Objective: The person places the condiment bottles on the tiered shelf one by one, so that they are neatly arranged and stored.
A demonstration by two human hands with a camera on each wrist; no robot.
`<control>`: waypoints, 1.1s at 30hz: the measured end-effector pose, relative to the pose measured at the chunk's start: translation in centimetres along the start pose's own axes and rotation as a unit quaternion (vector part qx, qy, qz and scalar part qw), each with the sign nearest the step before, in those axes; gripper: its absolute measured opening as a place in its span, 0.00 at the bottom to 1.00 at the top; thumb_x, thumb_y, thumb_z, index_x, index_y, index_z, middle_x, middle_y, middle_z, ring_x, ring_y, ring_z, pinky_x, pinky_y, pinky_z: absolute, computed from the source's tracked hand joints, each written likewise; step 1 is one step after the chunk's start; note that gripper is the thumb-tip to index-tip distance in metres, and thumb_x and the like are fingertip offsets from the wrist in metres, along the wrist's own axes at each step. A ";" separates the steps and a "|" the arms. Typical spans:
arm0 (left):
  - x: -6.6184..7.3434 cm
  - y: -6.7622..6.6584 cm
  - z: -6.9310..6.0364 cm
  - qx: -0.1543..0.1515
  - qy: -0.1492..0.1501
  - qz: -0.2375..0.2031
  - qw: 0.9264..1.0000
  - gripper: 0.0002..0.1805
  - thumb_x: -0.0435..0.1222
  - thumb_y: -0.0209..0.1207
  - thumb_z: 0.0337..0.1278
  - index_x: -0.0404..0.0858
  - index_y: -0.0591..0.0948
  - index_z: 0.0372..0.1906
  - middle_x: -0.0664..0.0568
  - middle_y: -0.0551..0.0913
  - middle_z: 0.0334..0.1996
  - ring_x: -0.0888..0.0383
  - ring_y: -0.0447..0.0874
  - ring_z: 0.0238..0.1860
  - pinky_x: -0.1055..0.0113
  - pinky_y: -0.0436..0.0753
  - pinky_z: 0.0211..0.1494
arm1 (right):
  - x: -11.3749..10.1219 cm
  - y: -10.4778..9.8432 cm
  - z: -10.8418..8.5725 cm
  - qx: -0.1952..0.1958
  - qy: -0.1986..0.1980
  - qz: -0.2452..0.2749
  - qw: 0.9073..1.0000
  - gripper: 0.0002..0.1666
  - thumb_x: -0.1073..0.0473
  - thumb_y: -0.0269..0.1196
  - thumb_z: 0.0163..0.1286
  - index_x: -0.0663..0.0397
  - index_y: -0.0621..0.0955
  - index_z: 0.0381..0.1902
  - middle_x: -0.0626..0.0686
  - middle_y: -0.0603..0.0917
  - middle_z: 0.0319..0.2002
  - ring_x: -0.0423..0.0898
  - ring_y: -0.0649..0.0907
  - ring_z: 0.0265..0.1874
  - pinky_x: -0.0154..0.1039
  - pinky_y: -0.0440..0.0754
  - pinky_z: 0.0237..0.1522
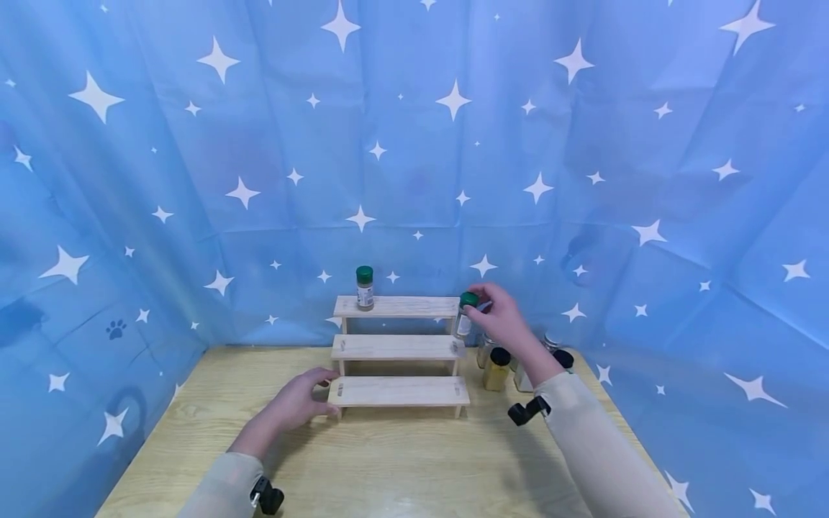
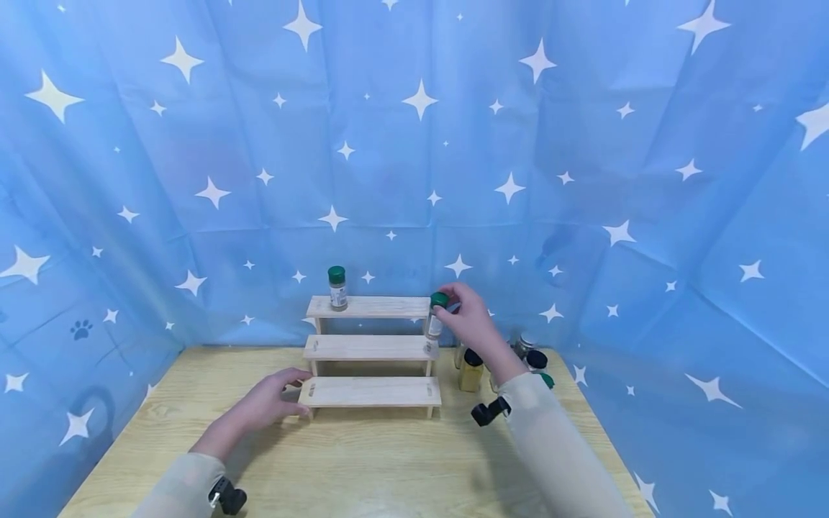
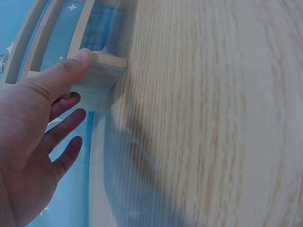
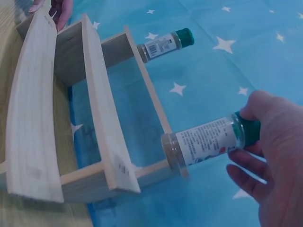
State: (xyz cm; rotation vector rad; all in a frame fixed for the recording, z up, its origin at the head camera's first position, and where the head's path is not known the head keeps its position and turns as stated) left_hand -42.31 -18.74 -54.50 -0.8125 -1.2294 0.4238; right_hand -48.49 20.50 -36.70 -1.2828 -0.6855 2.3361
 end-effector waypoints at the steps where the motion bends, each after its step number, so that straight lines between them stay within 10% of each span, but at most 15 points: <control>1: -0.1 0.1 0.0 -0.001 -0.003 0.000 1.000 0.40 0.43 0.83 0.58 0.41 0.81 0.75 0.46 0.83 0.70 0.42 0.82 0.67 0.38 0.81 0.72 | -0.2 0.3 0.4 -0.002 -0.001 0.000 1.000 0.20 0.60 0.71 0.79 0.58 0.83 0.64 0.58 0.85 0.51 0.55 0.85 0.47 0.47 0.88 0.47; 33: -0.1 -0.1 0.0 0.003 -0.008 0.001 1.000 0.40 0.43 0.84 0.56 0.42 0.82 0.74 0.47 0.84 0.68 0.42 0.83 0.67 0.38 0.82 0.71 | -4.6 8.3 9.1 -0.057 0.000 0.058 0.997 0.20 0.58 0.73 0.79 0.53 0.84 0.64 0.53 0.86 0.54 0.52 0.86 0.51 0.51 0.89 0.50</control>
Point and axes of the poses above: each hand's wrist, its own z-axis towards the middle knuckle, its own y-axis out of the palm, x = y × z, the point moved 10 cm from there along z, towards the middle knuckle
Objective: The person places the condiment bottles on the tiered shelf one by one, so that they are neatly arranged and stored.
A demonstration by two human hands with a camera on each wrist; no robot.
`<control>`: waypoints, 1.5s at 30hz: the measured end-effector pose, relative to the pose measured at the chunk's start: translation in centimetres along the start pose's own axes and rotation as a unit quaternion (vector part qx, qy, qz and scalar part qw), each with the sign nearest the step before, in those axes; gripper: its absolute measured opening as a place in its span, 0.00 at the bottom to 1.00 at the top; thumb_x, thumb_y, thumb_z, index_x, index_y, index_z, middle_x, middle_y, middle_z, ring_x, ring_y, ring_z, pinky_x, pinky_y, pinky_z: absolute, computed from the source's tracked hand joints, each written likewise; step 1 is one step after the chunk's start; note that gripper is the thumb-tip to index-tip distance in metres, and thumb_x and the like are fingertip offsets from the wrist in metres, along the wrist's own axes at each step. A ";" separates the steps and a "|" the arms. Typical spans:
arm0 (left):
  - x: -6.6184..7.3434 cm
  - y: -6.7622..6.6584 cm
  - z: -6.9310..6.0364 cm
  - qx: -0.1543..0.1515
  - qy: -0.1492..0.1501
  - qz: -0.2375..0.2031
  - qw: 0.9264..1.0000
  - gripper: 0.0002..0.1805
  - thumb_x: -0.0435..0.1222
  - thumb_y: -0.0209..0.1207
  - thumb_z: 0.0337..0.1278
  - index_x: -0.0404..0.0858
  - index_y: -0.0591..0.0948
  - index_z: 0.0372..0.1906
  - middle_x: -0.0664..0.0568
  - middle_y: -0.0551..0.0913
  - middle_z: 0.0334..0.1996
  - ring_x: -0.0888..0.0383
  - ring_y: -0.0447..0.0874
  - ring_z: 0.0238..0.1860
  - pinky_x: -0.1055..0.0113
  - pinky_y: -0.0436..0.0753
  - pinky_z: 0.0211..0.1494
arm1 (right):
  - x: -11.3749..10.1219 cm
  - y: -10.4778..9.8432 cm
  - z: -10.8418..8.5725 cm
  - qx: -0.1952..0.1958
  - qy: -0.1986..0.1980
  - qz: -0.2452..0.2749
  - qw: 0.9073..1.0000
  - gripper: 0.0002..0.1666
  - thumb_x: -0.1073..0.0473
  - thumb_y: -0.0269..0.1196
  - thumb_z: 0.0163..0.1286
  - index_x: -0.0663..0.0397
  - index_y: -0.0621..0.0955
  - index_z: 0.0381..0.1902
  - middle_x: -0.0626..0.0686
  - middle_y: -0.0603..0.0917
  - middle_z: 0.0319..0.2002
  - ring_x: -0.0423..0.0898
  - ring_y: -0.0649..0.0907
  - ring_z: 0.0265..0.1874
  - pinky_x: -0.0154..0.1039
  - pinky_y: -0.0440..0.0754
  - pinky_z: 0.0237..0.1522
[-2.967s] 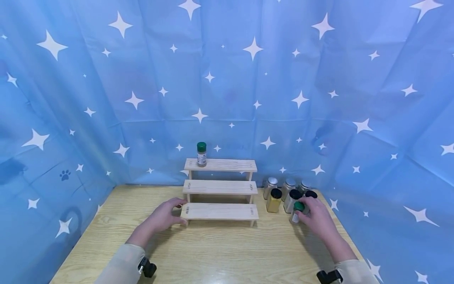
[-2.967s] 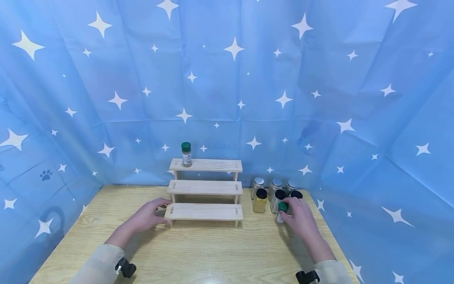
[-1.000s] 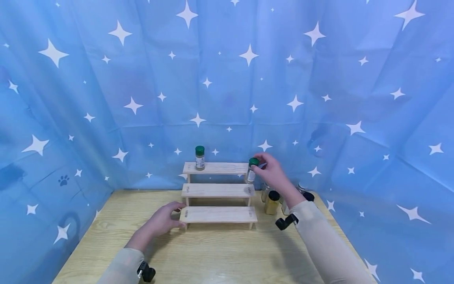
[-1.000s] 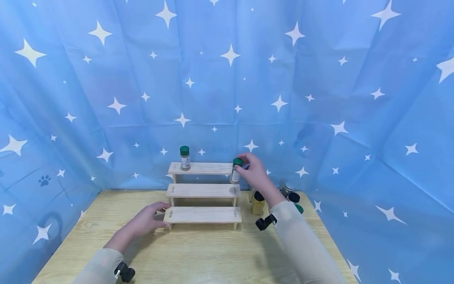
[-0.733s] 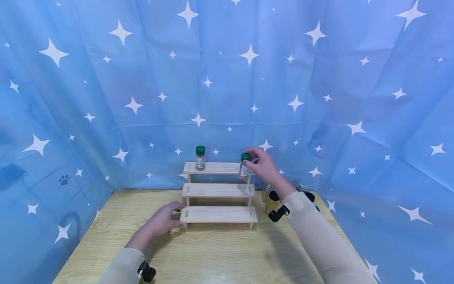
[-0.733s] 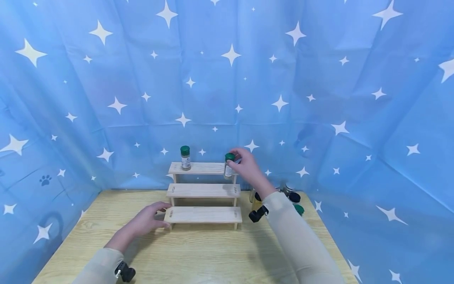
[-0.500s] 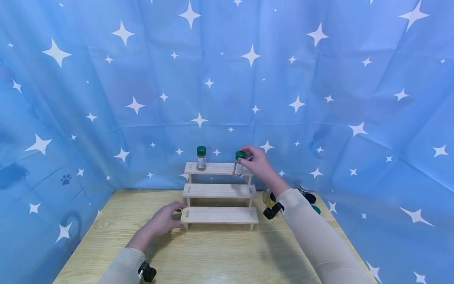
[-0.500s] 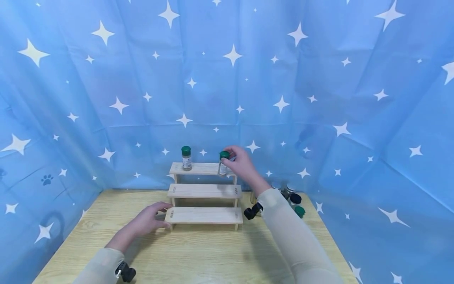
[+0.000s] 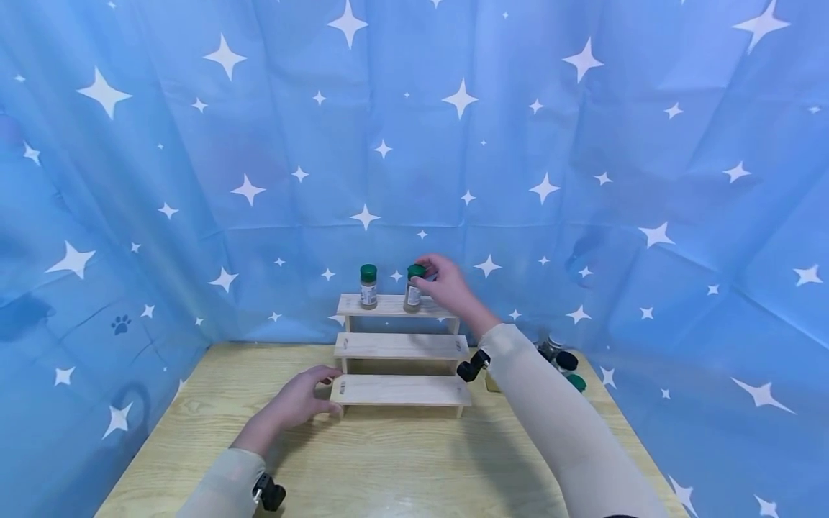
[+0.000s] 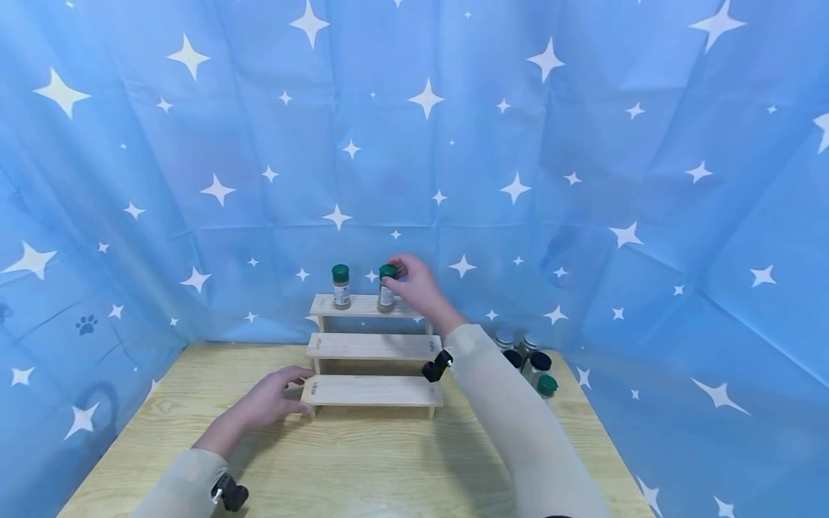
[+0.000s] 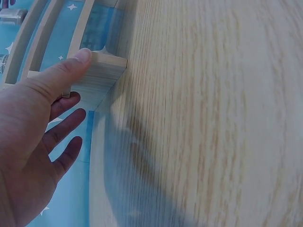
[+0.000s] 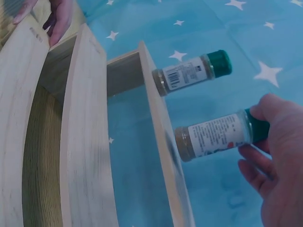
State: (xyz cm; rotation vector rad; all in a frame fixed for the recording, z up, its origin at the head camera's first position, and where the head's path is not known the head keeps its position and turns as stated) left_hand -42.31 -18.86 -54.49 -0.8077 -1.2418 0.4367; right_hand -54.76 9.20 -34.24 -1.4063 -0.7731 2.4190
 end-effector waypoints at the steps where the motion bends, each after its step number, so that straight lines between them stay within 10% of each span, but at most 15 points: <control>1: -0.1 0.0 0.0 0.000 -0.002 0.000 1.000 0.40 0.43 0.84 0.56 0.42 0.82 0.74 0.47 0.84 0.68 0.42 0.83 0.67 0.38 0.82 0.71 | -0.1 0.2 0.2 -0.003 -0.001 -0.001 1.000 0.20 0.59 0.73 0.79 0.54 0.84 0.64 0.54 0.86 0.53 0.52 0.86 0.50 0.51 0.89 0.50; 38: 0.0 0.0 0.2 0.009 0.016 0.007 1.000 0.39 0.41 0.83 0.57 0.40 0.82 0.73 0.46 0.84 0.68 0.43 0.84 0.65 0.40 0.83 0.70 | 1.0 2.0 1.4 0.008 0.002 0.004 1.000 0.22 0.60 0.73 0.78 0.55 0.84 0.66 0.54 0.86 0.56 0.52 0.85 0.51 0.50 0.88 0.55; 45: -0.1 0.0 0.2 0.006 0.021 0.008 1.000 0.39 0.42 0.83 0.57 0.40 0.82 0.73 0.46 0.83 0.69 0.43 0.84 0.65 0.40 0.83 0.70 | 1.0 2.2 0.8 -0.011 -0.008 0.004 1.000 0.40 0.60 0.75 0.75 0.55 0.73 0.80 0.57 0.83 0.60 0.54 0.84 0.56 0.52 0.87 0.59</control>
Point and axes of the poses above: each hand's wrist, its own z-axis towards the middle knuckle, its own y-axis out of the palm, x = y × z, the point moved 10 cm from there along z, towards the middle knuckle
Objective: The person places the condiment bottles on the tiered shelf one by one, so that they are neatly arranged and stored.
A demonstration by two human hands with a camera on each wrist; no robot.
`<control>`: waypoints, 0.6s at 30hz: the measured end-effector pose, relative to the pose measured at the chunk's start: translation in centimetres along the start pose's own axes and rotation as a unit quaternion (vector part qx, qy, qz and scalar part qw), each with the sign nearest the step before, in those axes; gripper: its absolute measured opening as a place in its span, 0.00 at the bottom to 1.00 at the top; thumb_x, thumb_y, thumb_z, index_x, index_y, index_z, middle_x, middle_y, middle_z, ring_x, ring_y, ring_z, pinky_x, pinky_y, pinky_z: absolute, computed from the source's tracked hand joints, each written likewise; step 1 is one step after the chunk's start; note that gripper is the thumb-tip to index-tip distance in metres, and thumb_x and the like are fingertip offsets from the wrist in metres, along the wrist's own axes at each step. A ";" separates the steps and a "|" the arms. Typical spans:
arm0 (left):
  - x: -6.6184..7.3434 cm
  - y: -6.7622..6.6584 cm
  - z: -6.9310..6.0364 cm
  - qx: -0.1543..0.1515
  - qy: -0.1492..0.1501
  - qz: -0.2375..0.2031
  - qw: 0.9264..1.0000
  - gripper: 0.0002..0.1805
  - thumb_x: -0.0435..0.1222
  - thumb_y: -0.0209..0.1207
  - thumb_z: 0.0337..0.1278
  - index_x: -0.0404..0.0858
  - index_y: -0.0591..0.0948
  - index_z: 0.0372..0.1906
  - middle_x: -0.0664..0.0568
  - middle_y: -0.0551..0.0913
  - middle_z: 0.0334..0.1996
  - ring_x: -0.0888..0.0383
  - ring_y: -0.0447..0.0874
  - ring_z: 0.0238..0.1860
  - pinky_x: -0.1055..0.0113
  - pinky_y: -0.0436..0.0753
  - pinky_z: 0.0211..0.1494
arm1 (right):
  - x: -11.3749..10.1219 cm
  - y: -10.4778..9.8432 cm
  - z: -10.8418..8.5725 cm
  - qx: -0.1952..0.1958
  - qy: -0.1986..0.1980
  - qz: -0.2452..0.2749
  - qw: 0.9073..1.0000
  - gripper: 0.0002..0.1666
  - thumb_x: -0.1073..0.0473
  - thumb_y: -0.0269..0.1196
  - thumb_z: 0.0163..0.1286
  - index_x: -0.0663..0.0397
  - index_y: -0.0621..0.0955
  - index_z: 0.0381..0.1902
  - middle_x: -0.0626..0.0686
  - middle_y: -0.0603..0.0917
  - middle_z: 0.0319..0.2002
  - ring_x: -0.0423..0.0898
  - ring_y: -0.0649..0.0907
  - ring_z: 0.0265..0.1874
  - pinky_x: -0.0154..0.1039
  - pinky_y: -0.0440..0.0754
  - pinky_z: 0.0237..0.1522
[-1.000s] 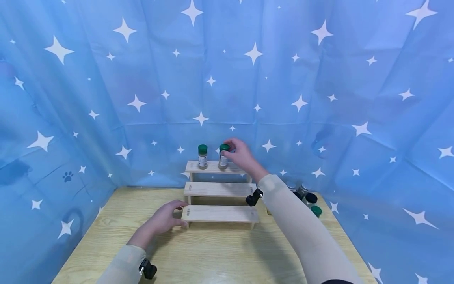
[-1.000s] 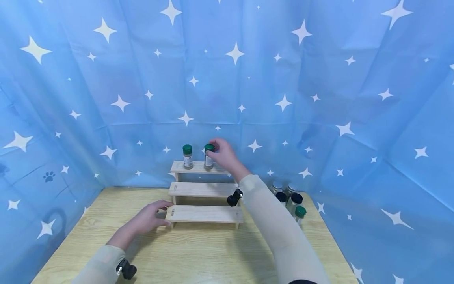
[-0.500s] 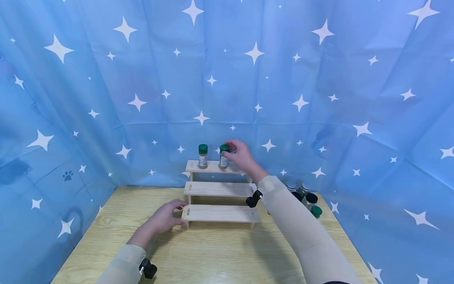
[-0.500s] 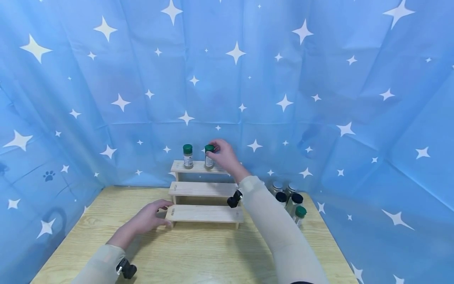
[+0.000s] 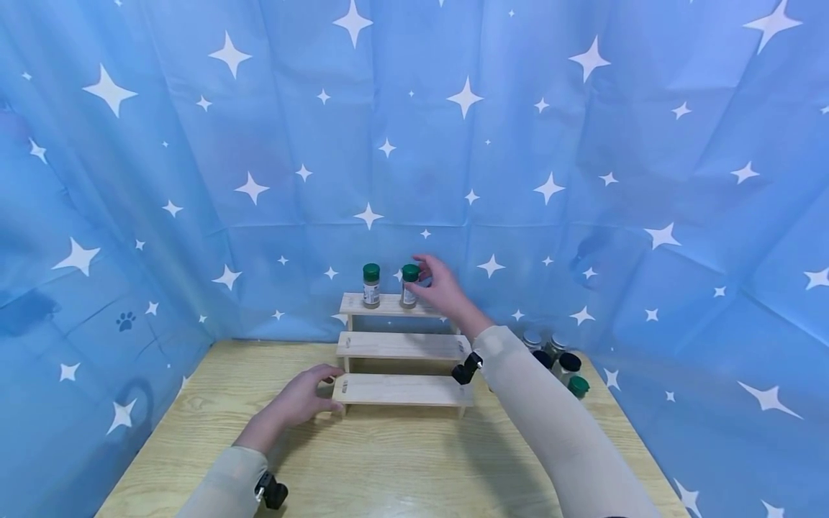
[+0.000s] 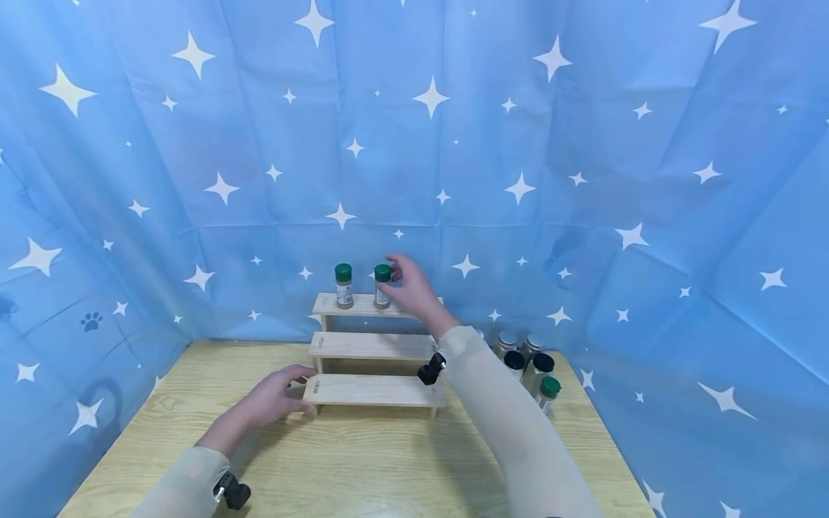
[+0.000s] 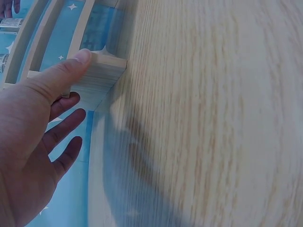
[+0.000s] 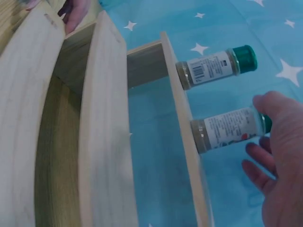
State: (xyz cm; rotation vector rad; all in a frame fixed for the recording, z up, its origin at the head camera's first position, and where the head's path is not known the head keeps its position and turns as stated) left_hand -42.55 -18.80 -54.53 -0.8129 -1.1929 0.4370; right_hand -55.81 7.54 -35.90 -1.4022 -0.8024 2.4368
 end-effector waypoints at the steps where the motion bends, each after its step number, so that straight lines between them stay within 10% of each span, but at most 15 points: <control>1: 0.0 0.0 0.0 -0.001 0.000 0.000 1.000 0.40 0.42 0.83 0.57 0.40 0.82 0.74 0.46 0.83 0.69 0.42 0.84 0.65 0.40 0.83 0.70 | 0.1 0.0 -0.2 -0.001 -0.005 0.002 1.000 0.42 0.60 0.76 0.75 0.56 0.71 0.81 0.58 0.83 0.61 0.55 0.84 0.57 0.53 0.87 0.60; 18: -0.1 0.0 -0.4 0.000 -0.012 -0.013 1.000 0.39 0.42 0.82 0.59 0.40 0.81 0.75 0.46 0.82 0.70 0.42 0.83 0.67 0.40 0.82 0.70 | 2.7 -3.8 -8.9 0.025 -0.005 -0.019 1.000 0.30 0.60 0.74 0.77 0.65 0.78 0.70 0.68 0.78 0.64 0.62 0.82 0.59 0.58 0.87 0.61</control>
Point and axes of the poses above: each hand's wrist, its own z-axis towards the middle knuckle, its own y-axis out of the palm, x = y × z, the point moved 10 cm from there along z, towards the middle knuckle
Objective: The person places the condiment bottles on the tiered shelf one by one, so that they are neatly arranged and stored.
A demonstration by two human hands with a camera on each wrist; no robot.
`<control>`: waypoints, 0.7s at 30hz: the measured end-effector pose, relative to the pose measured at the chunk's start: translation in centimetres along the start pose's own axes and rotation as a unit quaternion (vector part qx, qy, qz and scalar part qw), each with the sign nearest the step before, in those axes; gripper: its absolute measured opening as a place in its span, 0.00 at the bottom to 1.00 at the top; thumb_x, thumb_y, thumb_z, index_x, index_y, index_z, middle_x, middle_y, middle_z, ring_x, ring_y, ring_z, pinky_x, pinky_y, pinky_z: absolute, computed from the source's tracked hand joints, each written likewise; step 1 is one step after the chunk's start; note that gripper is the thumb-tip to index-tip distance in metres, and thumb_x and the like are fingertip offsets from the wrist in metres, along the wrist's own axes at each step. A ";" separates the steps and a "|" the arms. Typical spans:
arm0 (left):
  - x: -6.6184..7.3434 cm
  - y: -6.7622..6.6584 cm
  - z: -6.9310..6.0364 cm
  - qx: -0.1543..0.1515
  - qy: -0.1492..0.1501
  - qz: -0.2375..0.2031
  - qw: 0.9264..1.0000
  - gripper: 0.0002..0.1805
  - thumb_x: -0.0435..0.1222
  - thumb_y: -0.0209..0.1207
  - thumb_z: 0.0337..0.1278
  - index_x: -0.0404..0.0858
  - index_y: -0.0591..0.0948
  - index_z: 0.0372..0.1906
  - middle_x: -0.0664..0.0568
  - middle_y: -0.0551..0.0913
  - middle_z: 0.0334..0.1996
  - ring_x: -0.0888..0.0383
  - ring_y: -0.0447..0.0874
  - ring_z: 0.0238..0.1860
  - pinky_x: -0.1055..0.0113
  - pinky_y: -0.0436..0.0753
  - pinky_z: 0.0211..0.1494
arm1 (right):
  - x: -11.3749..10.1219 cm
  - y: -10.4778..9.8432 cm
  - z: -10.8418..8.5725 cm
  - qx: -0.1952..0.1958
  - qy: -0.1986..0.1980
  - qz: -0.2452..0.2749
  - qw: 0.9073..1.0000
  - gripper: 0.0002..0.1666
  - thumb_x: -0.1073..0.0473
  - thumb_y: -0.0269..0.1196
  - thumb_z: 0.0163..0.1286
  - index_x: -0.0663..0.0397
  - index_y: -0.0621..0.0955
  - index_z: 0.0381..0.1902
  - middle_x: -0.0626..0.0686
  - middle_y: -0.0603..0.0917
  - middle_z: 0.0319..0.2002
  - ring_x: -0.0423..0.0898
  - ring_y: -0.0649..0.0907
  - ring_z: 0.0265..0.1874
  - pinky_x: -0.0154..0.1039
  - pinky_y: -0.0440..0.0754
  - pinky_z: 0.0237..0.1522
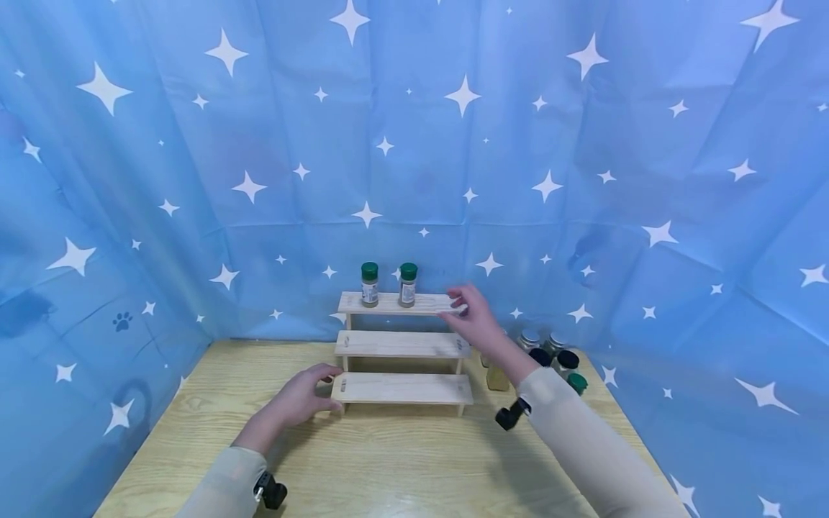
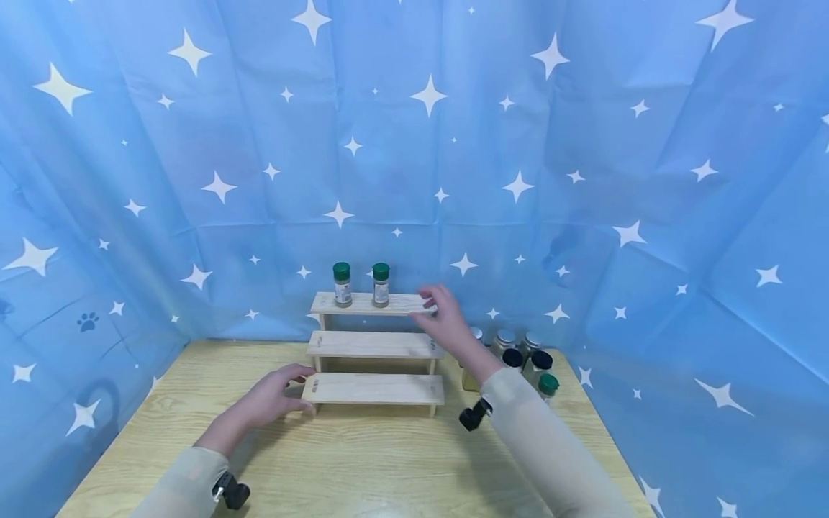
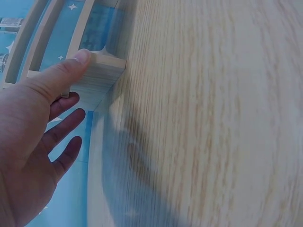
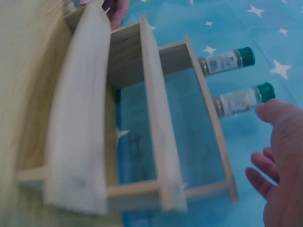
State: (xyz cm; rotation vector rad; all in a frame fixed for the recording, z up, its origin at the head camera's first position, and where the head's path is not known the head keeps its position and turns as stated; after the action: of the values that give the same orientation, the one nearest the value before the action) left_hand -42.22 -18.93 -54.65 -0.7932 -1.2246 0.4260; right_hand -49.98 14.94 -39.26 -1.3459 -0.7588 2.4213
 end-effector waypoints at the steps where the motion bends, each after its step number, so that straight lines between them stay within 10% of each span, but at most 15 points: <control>1: 0.0 0.0 0.0 0.001 0.000 0.001 1.000 0.39 0.42 0.82 0.60 0.40 0.81 0.75 0.46 0.82 0.70 0.42 0.83 0.67 0.39 0.82 0.70 | 0.3 -0.4 -0.8 0.000 0.003 -0.007 1.000 0.28 0.59 0.74 0.77 0.64 0.79 0.68 0.66 0.78 0.63 0.62 0.83 0.59 0.57 0.87 0.60; 21: 0.3 0.0 -0.2 -0.003 0.001 0.002 1.000 0.40 0.43 0.82 0.60 0.39 0.81 0.75 0.44 0.82 0.71 0.40 0.82 0.67 0.39 0.82 0.70 | 5.8 -9.2 -13.2 0.094 0.064 -0.091 0.989 0.14 0.58 0.71 0.81 0.59 0.85 0.57 0.62 0.81 0.56 0.59 0.84 0.51 0.39 0.87 0.50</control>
State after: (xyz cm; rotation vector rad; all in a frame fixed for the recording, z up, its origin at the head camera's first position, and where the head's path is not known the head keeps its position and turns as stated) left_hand -41.97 -18.76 -54.43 -0.8021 -1.2238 0.4258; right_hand -42.06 29.40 -43.91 -1.2843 -0.5773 2.1813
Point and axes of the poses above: each hand's wrist, its own z-axis towards the middle knuckle, its own y-axis out of the palm, x = y × z, the point moved 10 cm from there along z, towards the middle knuckle
